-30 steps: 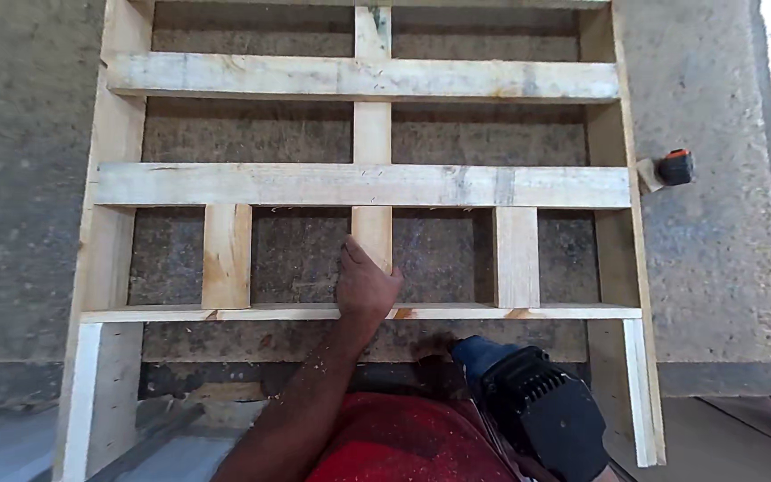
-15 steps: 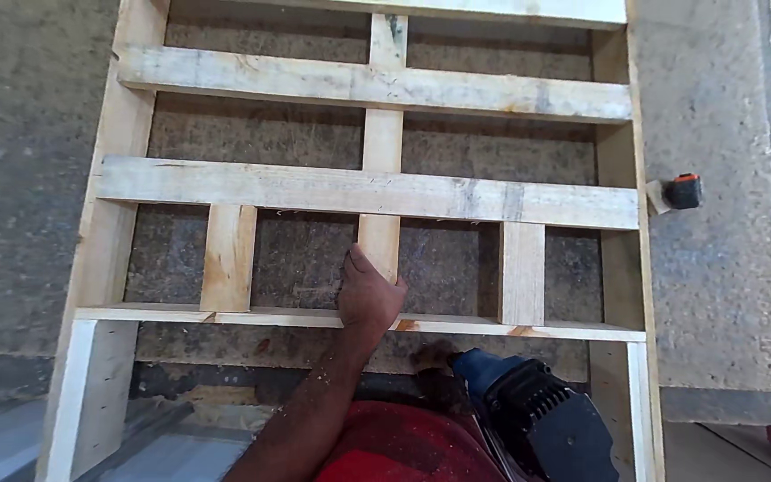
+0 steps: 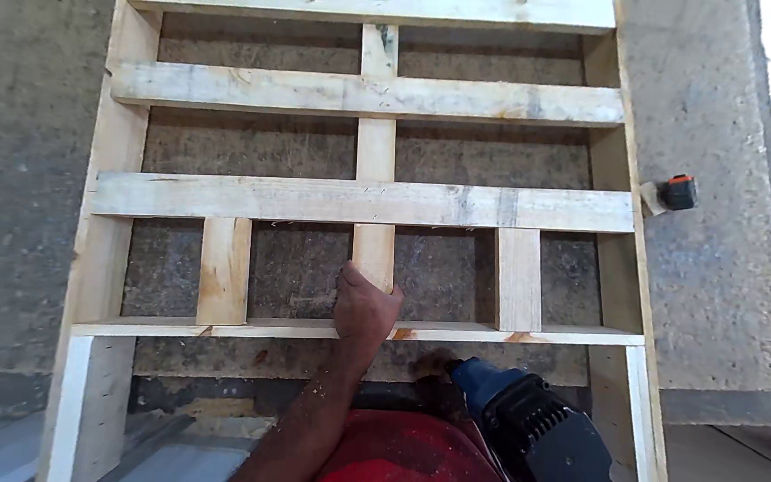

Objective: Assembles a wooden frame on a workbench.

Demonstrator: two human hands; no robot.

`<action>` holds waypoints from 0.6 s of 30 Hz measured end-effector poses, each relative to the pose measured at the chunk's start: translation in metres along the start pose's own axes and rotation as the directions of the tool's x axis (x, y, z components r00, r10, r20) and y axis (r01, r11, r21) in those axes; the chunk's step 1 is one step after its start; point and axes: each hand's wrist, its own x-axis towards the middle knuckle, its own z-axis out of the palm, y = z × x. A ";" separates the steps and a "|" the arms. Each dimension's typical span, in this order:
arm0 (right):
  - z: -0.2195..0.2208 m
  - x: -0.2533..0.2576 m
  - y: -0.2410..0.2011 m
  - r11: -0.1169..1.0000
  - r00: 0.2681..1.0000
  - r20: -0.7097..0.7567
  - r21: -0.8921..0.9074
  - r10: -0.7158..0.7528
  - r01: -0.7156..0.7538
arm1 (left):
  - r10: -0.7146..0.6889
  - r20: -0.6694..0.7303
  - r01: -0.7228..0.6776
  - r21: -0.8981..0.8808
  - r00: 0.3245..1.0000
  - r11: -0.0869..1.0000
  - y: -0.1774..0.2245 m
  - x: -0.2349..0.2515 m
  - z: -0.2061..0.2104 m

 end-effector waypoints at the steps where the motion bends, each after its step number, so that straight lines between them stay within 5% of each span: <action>1: -0.001 -0.001 -0.001 1.000 1.000 0.000 -0.001 -0.001 0.001 | -0.001 0.000 0.001 -0.007 1.000 1.000 -0.001 0.000 0.001; 18: -0.004 0.003 0.003 0.999 1.000 0.001 0.027 0.021 -0.021 | 0.027 0.002 -0.027 -0.006 1.000 1.000 0.000 0.001 0.002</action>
